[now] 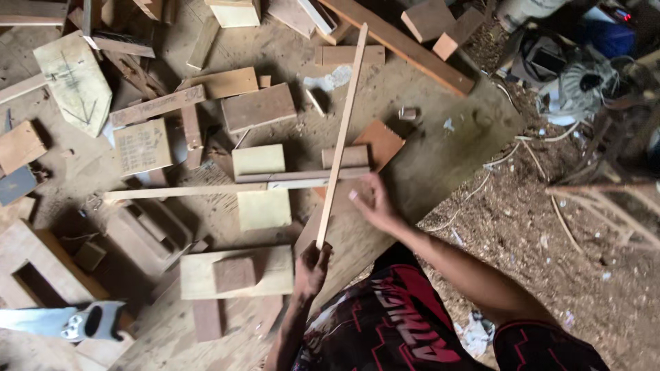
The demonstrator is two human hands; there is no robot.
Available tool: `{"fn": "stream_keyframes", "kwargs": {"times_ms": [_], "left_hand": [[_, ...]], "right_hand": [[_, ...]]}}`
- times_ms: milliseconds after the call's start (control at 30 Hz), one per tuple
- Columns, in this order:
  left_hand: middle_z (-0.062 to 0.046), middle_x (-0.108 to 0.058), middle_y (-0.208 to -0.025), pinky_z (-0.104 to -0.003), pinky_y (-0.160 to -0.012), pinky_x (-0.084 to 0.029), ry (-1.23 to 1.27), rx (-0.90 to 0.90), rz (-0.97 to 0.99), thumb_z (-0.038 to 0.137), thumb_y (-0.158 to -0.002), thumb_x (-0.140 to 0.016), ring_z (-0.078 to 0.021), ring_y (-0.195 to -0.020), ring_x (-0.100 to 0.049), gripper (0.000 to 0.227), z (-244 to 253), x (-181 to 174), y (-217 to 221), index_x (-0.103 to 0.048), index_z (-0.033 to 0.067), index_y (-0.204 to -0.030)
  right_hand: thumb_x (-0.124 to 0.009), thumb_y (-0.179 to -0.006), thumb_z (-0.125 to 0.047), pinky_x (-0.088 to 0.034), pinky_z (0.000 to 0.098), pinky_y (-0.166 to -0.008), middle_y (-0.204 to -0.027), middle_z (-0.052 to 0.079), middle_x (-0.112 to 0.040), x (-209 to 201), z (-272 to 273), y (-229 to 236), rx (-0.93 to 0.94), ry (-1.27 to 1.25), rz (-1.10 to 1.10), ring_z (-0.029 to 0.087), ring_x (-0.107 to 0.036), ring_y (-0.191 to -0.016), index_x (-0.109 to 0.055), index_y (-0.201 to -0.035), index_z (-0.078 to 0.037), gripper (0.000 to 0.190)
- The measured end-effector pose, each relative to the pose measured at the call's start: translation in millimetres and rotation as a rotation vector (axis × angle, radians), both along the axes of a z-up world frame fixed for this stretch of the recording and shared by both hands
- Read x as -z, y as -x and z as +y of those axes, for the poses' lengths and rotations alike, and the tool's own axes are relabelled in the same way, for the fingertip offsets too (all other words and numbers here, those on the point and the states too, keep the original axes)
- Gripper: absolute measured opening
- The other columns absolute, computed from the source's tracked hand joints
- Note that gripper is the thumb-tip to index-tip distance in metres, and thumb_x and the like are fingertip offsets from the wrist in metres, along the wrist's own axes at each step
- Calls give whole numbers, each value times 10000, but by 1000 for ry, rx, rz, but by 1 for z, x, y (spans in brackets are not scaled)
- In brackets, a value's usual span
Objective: The person assembles a small wooden frame by fitting thin wooden strips into a square frame with a light blue backing. They use a hand saw to cut a longer wooden plank and a metal ruler to measure and mark the wood. The person repeatedly checks the fit of the pieces and adjusts them on the workbench.
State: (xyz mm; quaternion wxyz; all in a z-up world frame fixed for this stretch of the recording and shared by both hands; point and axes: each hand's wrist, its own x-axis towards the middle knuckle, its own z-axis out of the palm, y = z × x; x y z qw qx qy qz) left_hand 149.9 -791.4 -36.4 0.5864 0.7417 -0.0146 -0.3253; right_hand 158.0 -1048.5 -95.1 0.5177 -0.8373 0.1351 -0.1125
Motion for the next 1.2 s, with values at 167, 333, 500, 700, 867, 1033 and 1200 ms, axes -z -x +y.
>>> {"fn": "stream_keyframes", "kwargs": {"times_ms": [167, 333, 500, 700, 867, 1033, 1200], "left_hand": [[35, -514, -707, -281, -590, -396, -94, -138, -51, 327, -1012, -623, -73, -684, -452, 326, -60, 7, -14, -691, 9, -1002], [33, -443, -674, -291, -530, -314, -56, -294, 169, 350, -996, -614, -83, -608, -388, 331, -147, 20, -18, -708, 34, -1030], [47, -510, -710, -277, -561, -386, -34, -251, 36, 318, -1016, -613, -56, -652, -446, 302, -248, 38, -31, -709, 32, -1043], [-16, -467, -666, -306, -546, -376, -155, -124, 0, 324, -1004, -651, -83, -638, -413, 348, -342, 37, -71, -643, -16, -931], [-6, -467, -635, -304, -532, -367, -207, -165, -16, 380, -1007, -640, -77, -624, -413, 429, -376, 21, -106, -628, -23, -863], [63, -380, -575, -238, -387, -207, 261, -583, 377, 428, -993, -575, -48, -426, -307, 367, -368, -18, -115, -759, 115, -1047], [-17, -563, -770, -246, -370, -243, 228, -620, 328, 375, -1007, -674, -44, -426, -342, 473, -320, -31, -106, -647, -74, -1156]], "right_hand": [[-912, -894, -398, -241, 539, -1232, -1635, 289, -181, 7, -207, -77, 263, 218, 13, 397, -228, -1510, -31, -1626, -5, 1210], [-1011, -734, -415, -88, 587, -1265, -1683, 299, 91, -12, -358, -163, 493, 267, 188, 427, 3, -1574, 138, -1603, -68, 1482], [-956, -523, -396, -273, 517, -1211, -1679, 216, 8, 3, -401, -188, 504, -211, 125, 339, -224, -1544, 180, -1600, -182, 1581], [-1046, -751, -357, -39, 636, -1279, -1731, 232, 90, 25, -419, -194, 410, 79, 139, 419, 16, -1602, 161, -1637, -129, 1514], [-978, -801, -427, -127, 620, -1299, -1776, 189, -16, 10, -390, -171, 284, 123, -203, 380, -103, -1656, 49, -1685, -165, 1381], [-870, -841, -481, -371, 525, -1187, -1736, 134, -225, -8, -336, -136, -134, -696, -371, 280, -328, -1517, -164, -1675, -156, 1140], [-849, -816, -493, -264, 454, -1284, -1713, 86, -209, -21, -278, -130, -626, -1017, -63, 249, -232, -1578, -123, -1678, -149, 1178]]}}
